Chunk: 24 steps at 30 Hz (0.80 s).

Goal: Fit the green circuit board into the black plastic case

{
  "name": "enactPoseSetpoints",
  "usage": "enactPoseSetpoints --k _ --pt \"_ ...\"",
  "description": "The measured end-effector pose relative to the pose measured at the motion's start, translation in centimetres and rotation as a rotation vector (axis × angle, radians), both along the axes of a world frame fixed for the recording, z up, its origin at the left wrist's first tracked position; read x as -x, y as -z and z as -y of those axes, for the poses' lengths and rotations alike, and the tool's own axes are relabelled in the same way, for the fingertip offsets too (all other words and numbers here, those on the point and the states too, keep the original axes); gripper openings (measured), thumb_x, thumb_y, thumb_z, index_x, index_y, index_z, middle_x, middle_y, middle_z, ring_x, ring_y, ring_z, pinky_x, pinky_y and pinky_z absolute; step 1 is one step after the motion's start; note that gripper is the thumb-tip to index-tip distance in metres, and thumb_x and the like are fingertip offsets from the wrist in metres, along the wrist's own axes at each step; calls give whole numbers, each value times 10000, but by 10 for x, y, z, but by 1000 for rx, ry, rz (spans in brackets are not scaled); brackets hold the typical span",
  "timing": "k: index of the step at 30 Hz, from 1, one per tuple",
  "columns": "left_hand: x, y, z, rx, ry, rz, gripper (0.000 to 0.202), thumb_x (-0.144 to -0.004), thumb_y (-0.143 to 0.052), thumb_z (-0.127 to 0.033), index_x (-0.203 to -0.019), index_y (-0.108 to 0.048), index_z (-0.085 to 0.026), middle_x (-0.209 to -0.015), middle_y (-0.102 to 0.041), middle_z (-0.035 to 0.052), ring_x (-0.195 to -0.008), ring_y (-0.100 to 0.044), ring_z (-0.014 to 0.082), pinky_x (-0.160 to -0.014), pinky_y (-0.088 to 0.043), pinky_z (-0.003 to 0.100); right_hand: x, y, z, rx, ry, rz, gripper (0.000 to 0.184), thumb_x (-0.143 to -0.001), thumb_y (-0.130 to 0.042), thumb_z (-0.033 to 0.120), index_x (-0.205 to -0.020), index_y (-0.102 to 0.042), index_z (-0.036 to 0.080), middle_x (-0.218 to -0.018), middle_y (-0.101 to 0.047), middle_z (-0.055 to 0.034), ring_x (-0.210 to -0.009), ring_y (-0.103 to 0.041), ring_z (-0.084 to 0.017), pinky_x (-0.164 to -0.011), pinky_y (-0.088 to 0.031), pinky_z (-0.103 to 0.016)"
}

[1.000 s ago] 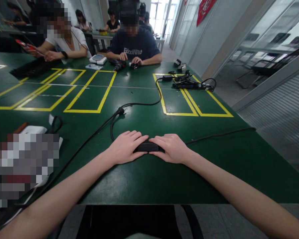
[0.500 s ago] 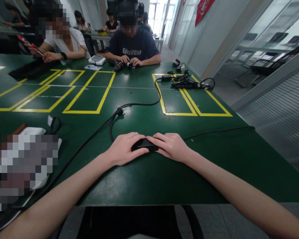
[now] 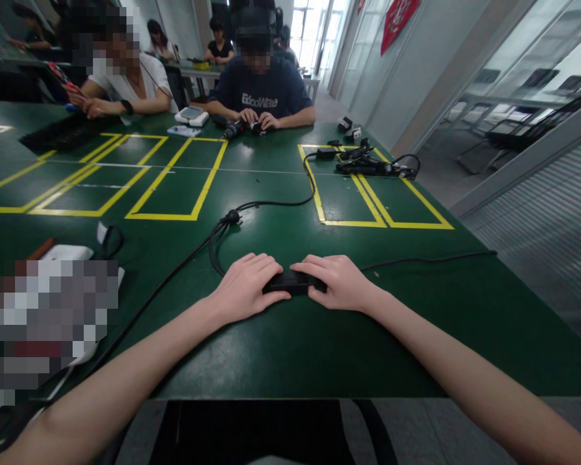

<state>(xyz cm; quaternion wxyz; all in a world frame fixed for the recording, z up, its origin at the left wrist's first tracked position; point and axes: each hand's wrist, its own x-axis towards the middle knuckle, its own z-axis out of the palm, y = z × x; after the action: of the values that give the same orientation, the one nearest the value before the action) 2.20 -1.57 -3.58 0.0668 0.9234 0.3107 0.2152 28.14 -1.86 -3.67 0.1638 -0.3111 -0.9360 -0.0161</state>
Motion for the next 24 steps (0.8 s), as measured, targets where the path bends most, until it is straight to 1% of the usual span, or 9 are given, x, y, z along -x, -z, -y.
enactPoseSetpoints --k 2,5,9,13,15,18,20,22,24 --pt "0 0 0 -19 24 -7 387 -1021 -585 -554 -961 -615 -173 -859 -678 46 -812 -638 210 -745 -430 331 1 -3 1 106 -36 -56 392 -880 -613 266 -1257 -630 160 -1029 -718 -78 -776 -675 -183 -675 -474 -284" --pt "-1 0 1 -48 39 -12 364 -1023 -593 -529 -972 -629 -170 -852 -685 45 -816 -637 209 -749 -430 333 2 -3 2 166 -80 -110 268 -968 -593 353 -1133 -654 151 -925 -707 -65 -746 -671 -175 -646 -454 -276" --pt "-1 0 2 -37 -11 11 370 -996 -622 -543 -1026 -657 -176 -920 -715 62 -848 -644 218 -767 -461 338 2 -1 1 116 -72 -92 301 -1048 -518 395 -1141 -659 147 -918 -717 -76 -724 -666 -172 -635 -433 -282" --pt "1 0 1 -2 -27 23 369 -990 -626 -540 -1008 -674 -175 -900 -733 61 -829 -653 218 -757 -483 341 2 0 3 53 -42 -86 323 -1055 -502 407 -1162 -660 146 -941 -729 -84 -707 -659 -170 -642 -444 -291" --pt "1 -1 1 -6 -21 18 356 -1007 -614 -520 -1000 -679 -169 -892 -741 64 -822 -657 215 -744 -483 338 4 0 4 45 -37 -113 319 -1046 -517 406 -1168 -655 146 -995 -737 -94 -745 -678 -178 -662 -472 -295" --pt "1 0 2 -9 -10 17 345 -1019 -606 -501 -1008 -684 -165 -907 -750 67 -832 -663 218 -737 -485 341 6 2 5 41 -68 -115 412 -1035 -544 450 -1303 -610 145 -1077 -741 -106 -799 -707 -194 -685 -507 -305" --pt "0 1 2 3 -10 24 334 -1013 -617 -492 -998 -686 -165 -903 -749 65 -829 -663 219 -736 -488 344 7 3 6 33 -83 -83 452 -1049 -533 452 -1389 -575 158 -1067 -745 -94 -780 -709 -186 -669 -510 -300" --pt "-1 1 3 7 -14 43 322 -1004 -632 -481 -1008 -687 -164 -899 -747 64 -828 -663 222 -741 -492 350 7 5 6 19 -88 -56 420 -1068 -509 419 -1411 -582 187 -1049 -746 -79 -755 -705 -169 -654 -508 -286" --pt "-1 0 3 -24 -19 84 308 -1004 -634 -451 -1085 -686 -159 -955 -754 76 -882 -670 235 -780 -503 365 5 6 5 -4 -93 -68 394 -1073 -501 401 -1404 -608 218 -1052 -746 -74 -748 -702 -158 -652 -517 -277"
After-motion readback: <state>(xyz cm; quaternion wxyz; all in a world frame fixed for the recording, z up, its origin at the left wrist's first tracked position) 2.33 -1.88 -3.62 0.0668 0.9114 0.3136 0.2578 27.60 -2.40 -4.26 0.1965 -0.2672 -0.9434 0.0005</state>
